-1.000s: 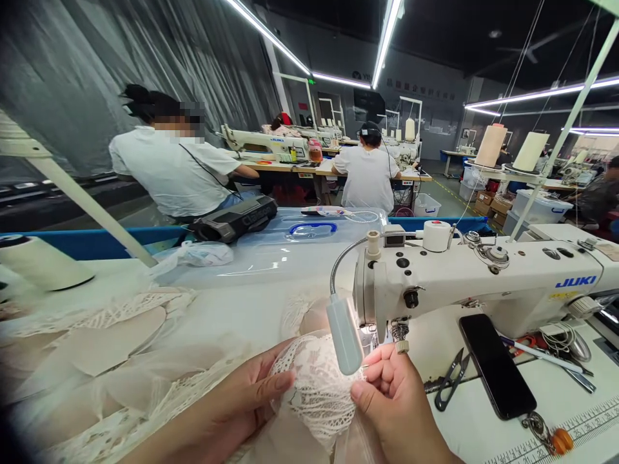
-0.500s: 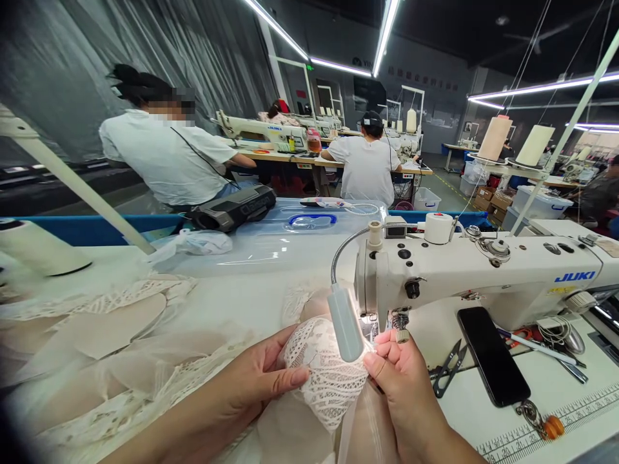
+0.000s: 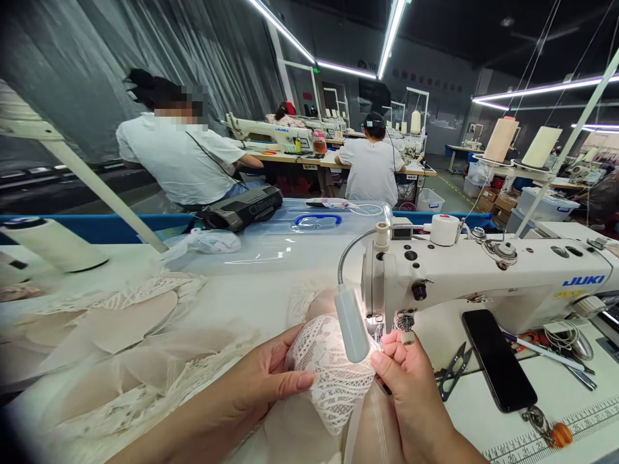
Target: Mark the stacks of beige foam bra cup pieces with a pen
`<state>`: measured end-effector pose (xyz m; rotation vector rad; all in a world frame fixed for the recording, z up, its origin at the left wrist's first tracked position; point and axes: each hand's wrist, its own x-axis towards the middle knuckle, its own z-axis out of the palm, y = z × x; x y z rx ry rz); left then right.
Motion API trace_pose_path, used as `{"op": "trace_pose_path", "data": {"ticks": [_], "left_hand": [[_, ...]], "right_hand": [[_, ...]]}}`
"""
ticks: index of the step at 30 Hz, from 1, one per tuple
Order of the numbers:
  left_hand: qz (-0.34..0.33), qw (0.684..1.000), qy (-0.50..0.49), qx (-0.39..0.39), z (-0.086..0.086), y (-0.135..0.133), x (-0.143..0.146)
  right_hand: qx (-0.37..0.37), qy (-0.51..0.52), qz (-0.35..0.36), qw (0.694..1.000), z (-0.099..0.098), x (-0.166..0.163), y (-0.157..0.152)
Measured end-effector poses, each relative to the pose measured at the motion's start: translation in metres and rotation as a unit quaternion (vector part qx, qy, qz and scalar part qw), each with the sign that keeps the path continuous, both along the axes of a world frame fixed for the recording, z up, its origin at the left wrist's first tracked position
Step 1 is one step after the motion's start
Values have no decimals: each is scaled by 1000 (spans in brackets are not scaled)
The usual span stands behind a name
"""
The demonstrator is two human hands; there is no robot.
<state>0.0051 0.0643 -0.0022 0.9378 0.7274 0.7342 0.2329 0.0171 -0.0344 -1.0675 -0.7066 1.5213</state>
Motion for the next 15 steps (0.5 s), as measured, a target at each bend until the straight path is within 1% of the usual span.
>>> {"op": "trace_pose_path", "data": {"ticks": [3,8,15], "left_hand": [[2,1000,6,-11,5,-2,2],[30,999,22,-27,14,-9,6],[32,999,27,-10,13,-9,6]], "right_hand": [[2,0,1,1000,1,0,0],[7,-9,5,1000,1,0,0],[6,-1,-18,1000,-1,0,2]]}}
